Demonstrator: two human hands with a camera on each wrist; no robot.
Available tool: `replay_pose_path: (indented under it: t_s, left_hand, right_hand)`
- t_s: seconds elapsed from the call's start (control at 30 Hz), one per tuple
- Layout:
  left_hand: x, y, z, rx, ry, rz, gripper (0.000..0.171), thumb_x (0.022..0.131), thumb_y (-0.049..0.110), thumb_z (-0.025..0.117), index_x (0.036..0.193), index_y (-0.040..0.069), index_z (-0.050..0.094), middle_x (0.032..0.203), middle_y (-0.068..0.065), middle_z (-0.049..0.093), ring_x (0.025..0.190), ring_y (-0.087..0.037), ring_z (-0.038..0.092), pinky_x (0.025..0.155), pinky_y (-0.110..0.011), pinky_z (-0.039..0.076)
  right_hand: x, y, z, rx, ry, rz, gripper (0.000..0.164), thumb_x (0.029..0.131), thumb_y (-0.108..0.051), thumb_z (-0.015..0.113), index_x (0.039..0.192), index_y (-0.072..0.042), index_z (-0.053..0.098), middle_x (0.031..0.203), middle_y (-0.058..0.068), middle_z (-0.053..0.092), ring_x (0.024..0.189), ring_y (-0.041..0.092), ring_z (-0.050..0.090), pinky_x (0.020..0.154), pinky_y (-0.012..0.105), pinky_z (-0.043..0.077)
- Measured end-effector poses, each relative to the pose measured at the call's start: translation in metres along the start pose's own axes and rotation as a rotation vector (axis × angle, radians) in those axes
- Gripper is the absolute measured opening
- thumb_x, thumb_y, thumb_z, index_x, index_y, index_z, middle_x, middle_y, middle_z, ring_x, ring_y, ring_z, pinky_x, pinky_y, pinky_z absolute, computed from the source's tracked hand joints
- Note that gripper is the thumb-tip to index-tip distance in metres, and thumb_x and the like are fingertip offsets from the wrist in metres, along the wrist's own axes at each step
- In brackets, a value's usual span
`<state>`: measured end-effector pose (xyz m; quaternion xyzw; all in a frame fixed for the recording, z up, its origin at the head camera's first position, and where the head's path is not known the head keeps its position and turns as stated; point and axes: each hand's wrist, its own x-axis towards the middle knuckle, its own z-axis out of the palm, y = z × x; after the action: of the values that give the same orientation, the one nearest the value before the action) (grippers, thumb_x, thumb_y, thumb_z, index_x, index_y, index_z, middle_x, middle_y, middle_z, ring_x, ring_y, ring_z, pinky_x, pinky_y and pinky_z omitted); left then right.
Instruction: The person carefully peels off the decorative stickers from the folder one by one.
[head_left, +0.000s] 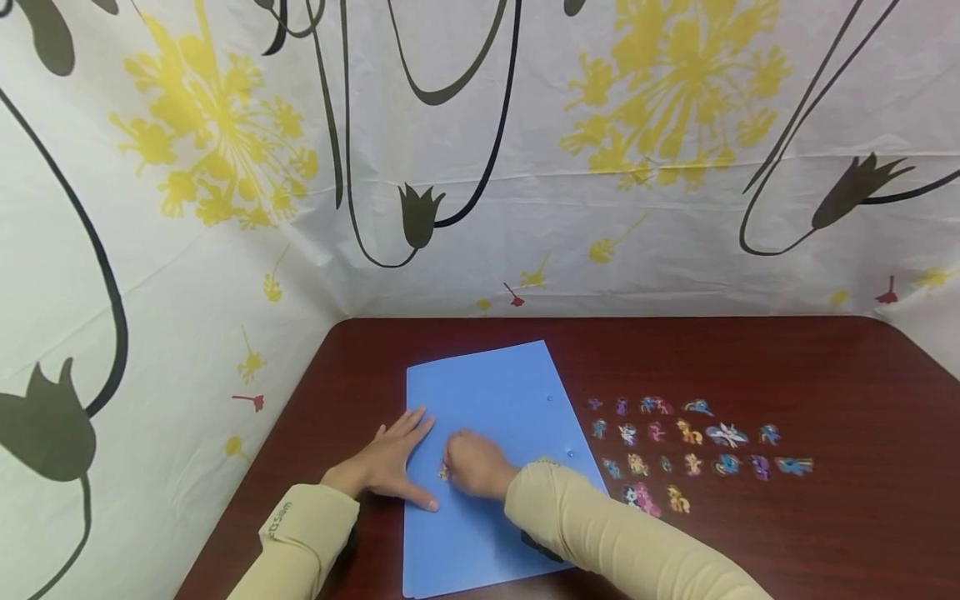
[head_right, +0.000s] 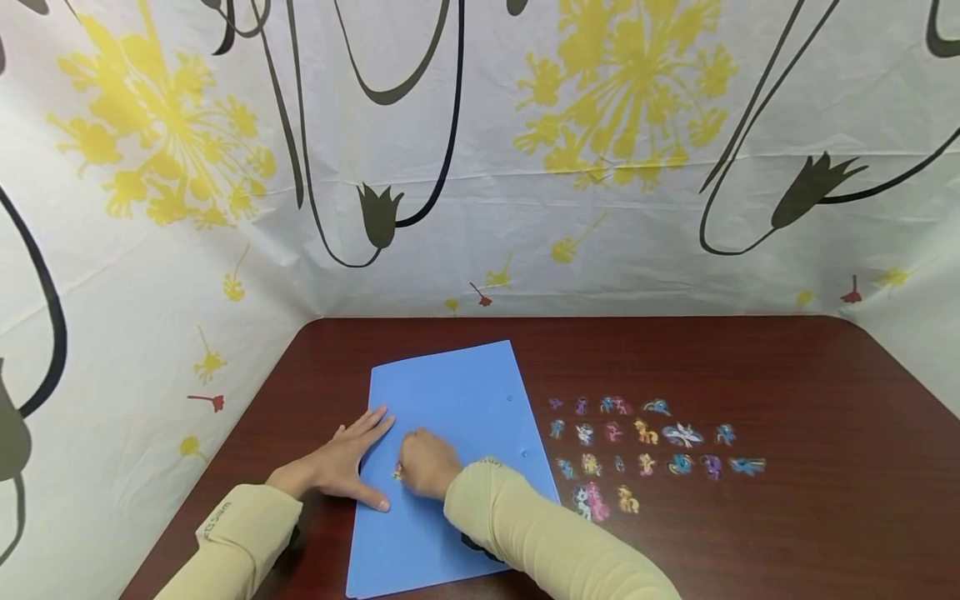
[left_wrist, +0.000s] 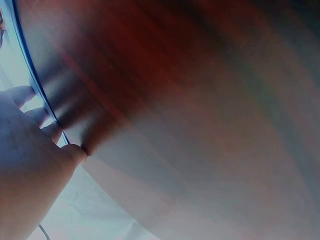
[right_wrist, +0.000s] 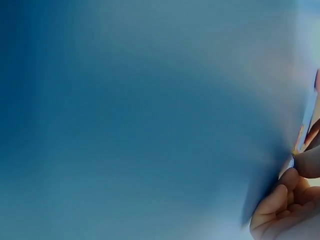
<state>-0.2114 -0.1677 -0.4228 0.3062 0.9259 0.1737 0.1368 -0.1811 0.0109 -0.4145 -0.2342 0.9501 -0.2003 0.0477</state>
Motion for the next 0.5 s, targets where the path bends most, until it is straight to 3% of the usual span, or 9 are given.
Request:
replay_pose_path:
  t_s: [0.17,0.5]
  left_hand:
    - [0.0,0.001,0.001,-0.004,-0.003,-0.003,0.116,0.052,0.065,0.07,0.141,0.008,0.023,0.147,-0.012,0.012,0.133,-0.029,0.005,0.098,-0.06,0.01]
    - [0.0,0.001,0.0,0.001,-0.001,-0.007,0.115,0.053,0.064,0.071,0.141,0.008,0.022,0.147,-0.011,0.012,0.133,-0.029,0.005,0.098,-0.06,0.009]
  right_hand:
    - [-0.001,0.002,0.001,0.048,-0.009,0.008,0.012,0.075,0.001,0.061,0.073,-0.009,0.055,0.072,-0.004,0.049,0.069,0.009,0.047,0.062,0.021,0.043]
    - [-0.004,0.01,-0.001,0.346,-0.056,0.071,0.012,0.09,-0.003,0.046,0.081,-0.007,0.053,0.078,-0.001,0.049,0.071,0.011,0.048,0.066,0.025,0.043]
